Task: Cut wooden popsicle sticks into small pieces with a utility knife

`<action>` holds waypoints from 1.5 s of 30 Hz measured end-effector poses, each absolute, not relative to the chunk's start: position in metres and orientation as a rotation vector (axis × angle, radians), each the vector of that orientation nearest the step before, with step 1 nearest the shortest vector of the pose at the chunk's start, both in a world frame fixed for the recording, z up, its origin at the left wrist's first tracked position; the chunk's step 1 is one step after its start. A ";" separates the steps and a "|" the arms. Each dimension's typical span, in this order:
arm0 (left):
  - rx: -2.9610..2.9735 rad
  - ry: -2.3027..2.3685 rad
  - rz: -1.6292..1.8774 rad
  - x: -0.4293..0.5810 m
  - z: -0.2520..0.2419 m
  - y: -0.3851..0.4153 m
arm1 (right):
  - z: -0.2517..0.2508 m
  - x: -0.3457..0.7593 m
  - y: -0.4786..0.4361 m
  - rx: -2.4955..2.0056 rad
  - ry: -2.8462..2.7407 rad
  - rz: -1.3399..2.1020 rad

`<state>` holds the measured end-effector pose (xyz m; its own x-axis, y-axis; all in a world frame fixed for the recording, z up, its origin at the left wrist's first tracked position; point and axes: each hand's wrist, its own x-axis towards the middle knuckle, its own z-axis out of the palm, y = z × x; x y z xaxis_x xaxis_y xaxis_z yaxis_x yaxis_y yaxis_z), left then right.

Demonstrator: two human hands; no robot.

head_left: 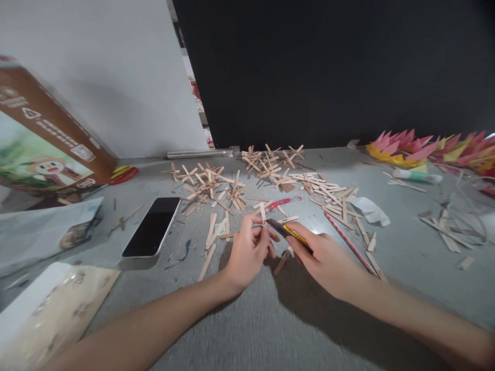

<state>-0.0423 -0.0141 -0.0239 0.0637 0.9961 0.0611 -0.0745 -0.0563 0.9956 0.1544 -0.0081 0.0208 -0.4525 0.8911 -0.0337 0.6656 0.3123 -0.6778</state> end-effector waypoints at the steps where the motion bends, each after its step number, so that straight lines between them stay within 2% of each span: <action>1: 1.239 1.082 1.237 -0.043 -0.025 -0.014 | 0.021 0.153 -0.009 -1.403 -2.240 0.890; 20: 1.589 1.284 1.131 -0.050 -0.033 -0.015 | 0.021 0.141 -0.020 -1.497 -2.197 0.886; 28: 1.453 1.199 1.120 -0.047 -0.031 -0.015 | 0.017 0.144 -0.018 -1.454 -2.221 0.845; 34: 1.653 1.332 1.100 -0.050 -0.029 -0.016 | 0.017 0.144 -0.022 -1.433 -2.207 0.846; 40: 1.448 1.159 1.131 -0.049 -0.028 -0.013 | 0.017 0.145 -0.020 -1.420 -2.208 0.855; 45: 1.591 1.307 1.127 -0.050 -0.027 -0.015 | 0.017 0.145 -0.018 -1.392 -2.135 0.952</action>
<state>-0.0497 -0.0148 -0.0267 0.0803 0.9844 0.1565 0.2995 -0.1736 0.9382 0.1448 -0.0181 0.0170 -0.4122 0.9108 -0.0222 0.6252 0.2651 -0.7341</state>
